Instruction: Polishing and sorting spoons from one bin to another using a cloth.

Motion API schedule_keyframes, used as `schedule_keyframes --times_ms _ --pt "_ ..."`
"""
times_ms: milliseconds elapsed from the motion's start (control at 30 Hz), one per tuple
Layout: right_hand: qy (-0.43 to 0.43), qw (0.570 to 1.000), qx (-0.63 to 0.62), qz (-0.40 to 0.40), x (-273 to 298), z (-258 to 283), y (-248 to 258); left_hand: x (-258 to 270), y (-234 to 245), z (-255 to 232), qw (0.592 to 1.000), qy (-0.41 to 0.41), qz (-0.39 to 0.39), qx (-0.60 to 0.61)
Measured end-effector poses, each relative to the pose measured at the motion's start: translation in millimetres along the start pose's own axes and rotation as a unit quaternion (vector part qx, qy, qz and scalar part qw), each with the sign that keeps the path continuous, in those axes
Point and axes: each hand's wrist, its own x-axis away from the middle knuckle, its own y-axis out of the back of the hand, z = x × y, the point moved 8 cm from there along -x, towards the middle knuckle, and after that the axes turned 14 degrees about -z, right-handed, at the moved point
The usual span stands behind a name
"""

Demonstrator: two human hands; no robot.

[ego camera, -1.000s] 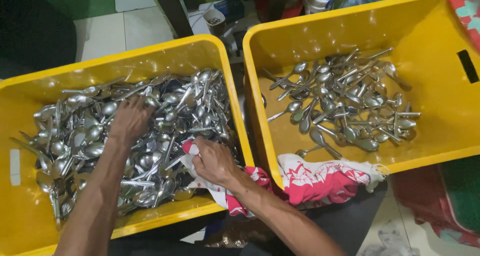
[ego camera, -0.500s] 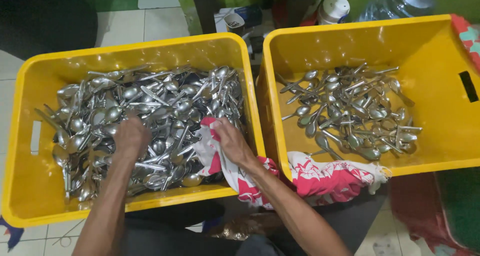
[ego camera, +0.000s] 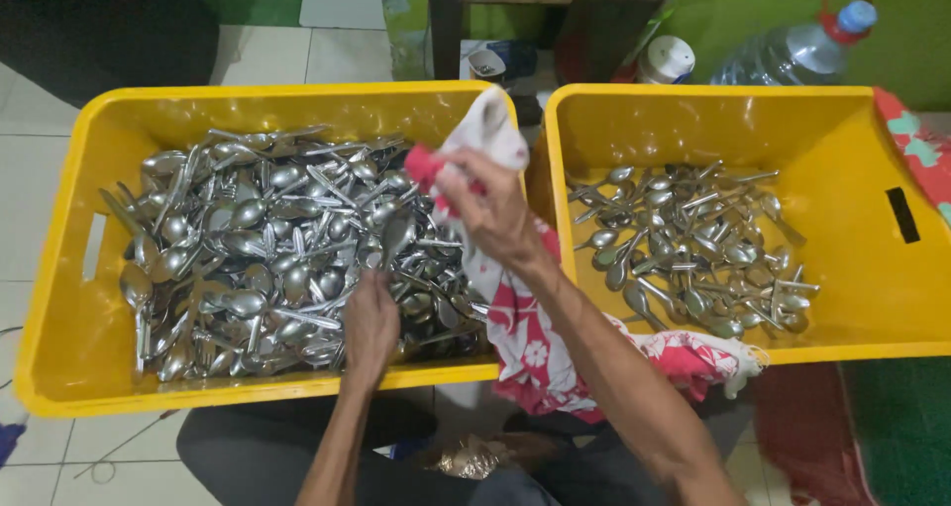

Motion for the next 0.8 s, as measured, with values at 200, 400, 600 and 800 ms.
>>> schedule_keyframes --times_ms 200,400,600,800 --pt "-0.058 0.995 -0.044 0.066 63.8 -45.9 -36.4 9.3 -10.6 24.0 0.998 0.046 -0.016 0.029" --pt "-0.281 0.938 -0.187 0.078 83.0 -85.8 -39.9 8.4 -3.5 31.0 0.971 0.186 -0.039 0.148" --pt "-0.333 0.929 -0.135 0.091 102.0 -121.5 -43.7 5.1 -8.8 30.3 0.941 0.196 -0.059 0.269" --pt "-0.325 0.917 -0.152 0.177 106.8 -54.7 -39.1 2.3 15.6 -28.6 0.983 0.094 -0.015 0.158"
